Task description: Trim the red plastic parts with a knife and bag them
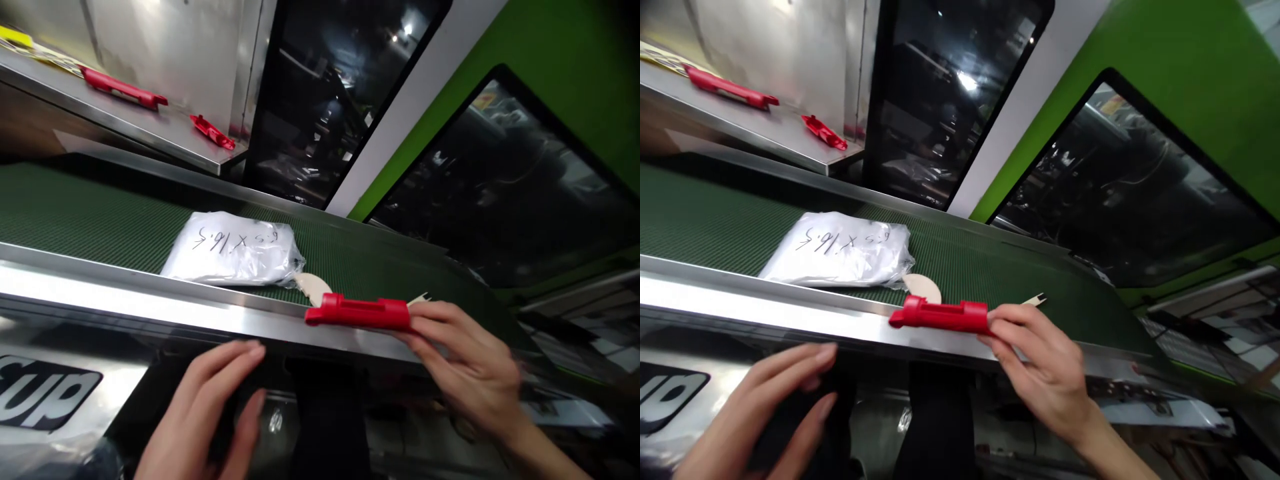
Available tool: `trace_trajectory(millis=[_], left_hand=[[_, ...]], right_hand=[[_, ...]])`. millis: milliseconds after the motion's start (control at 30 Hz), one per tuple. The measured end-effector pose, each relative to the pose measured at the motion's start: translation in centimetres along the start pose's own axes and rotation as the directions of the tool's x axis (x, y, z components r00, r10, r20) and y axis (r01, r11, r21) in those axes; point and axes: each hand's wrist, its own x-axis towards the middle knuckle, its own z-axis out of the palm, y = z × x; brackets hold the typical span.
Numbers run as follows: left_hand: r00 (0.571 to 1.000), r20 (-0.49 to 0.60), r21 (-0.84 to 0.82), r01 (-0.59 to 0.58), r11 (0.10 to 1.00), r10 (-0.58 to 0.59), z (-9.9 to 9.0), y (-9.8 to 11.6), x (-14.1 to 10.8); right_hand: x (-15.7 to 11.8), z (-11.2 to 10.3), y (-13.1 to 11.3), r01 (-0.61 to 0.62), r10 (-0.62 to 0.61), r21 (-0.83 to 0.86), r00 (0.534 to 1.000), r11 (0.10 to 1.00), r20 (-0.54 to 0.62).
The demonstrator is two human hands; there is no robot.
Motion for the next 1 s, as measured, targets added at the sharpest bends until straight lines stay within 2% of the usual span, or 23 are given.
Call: trace_trajectory(millis=[67,167,233,333,433,533,567,633,700,733,800,867,933,1000], left_hand=[[0.998,0.052,-0.086,0.052,0.995,-0.047,0.7,1.3,1.2],[0.962,0.161,-0.242,0.254,0.936,-0.220,1.1,2.6,1.5],[0.919,0.198,-0.315,0.389,0.866,-0.341,1.0,2.9,1.1],[0.846,0.221,-0.362,0.533,0.765,-0.486,0.6,2.9,0.5],[0.794,0.234,-0.383,0.606,0.697,-0.561,0.4,2.7,0.3],[0.744,0.266,-0.359,0.667,0.654,-0.613,0.0,2.7,0.1],[0.748,0.262,-0.332,0.664,0.670,-0.610,-0.1,2.6,0.0],[0.809,0.215,-0.240,0.587,0.773,-0.547,-0.4,2.5,-0.4],[0.895,0.190,-0.104,0.428,0.898,-0.405,-0.5,2.3,-0.9],[0.916,0.218,-0.050,0.356,0.933,-0.337,-0.4,2.2,-1.2],[0.911,0.335,-0.025,0.263,0.965,-0.240,-0.2,2.1,-1.7],[0.900,0.414,-0.115,0.200,0.973,-0.136,0.1,2.2,-2.3],[0.926,0.370,-0.211,0.165,0.963,-0.078,0.3,2.3,-2.9],[0.954,0.273,-0.267,0.198,0.943,-0.123,0.3,2.5,-3.6]], right_hand=[[-0.3,0.3,-1.3,0.039,-0.045,0.097,0.997,0.995,0.061],[-0.9,1.0,-2.4,0.049,-0.070,0.211,0.993,0.976,0.091],[-1.2,1.7,-2.9,-0.016,-0.013,0.282,0.995,0.959,0.102],[-1.5,2.7,-3.3,-0.187,0.141,0.391,0.979,0.901,0.144],[-1.9,3.5,-3.3,-0.402,0.301,0.499,0.914,0.768,0.272],[-2.4,4.0,-3.0,-0.608,0.373,0.579,0.793,0.543,0.482],[-2.6,4.1,-2.9,-0.648,0.377,0.589,0.761,0.482,0.528],[-2.6,4.3,-3.1,-0.676,0.378,0.586,0.737,0.447,0.561],[-2.3,4.5,-3.8,-0.636,0.353,0.560,0.767,0.531,0.536],[-2.0,4.6,-4.3,-0.584,0.303,0.554,0.799,0.593,0.519],[-1.1,4.7,-5.6,-0.415,0.113,0.577,0.867,0.704,0.486],[0.1,4.7,-6.6,-0.236,-0.108,0.625,0.881,0.744,0.461],[1.8,5.1,-6.7,-0.129,-0.220,0.652,0.877,0.747,0.426],[4.1,6.1,-5.7,-0.079,-0.186,0.572,0.902,0.816,0.390]])
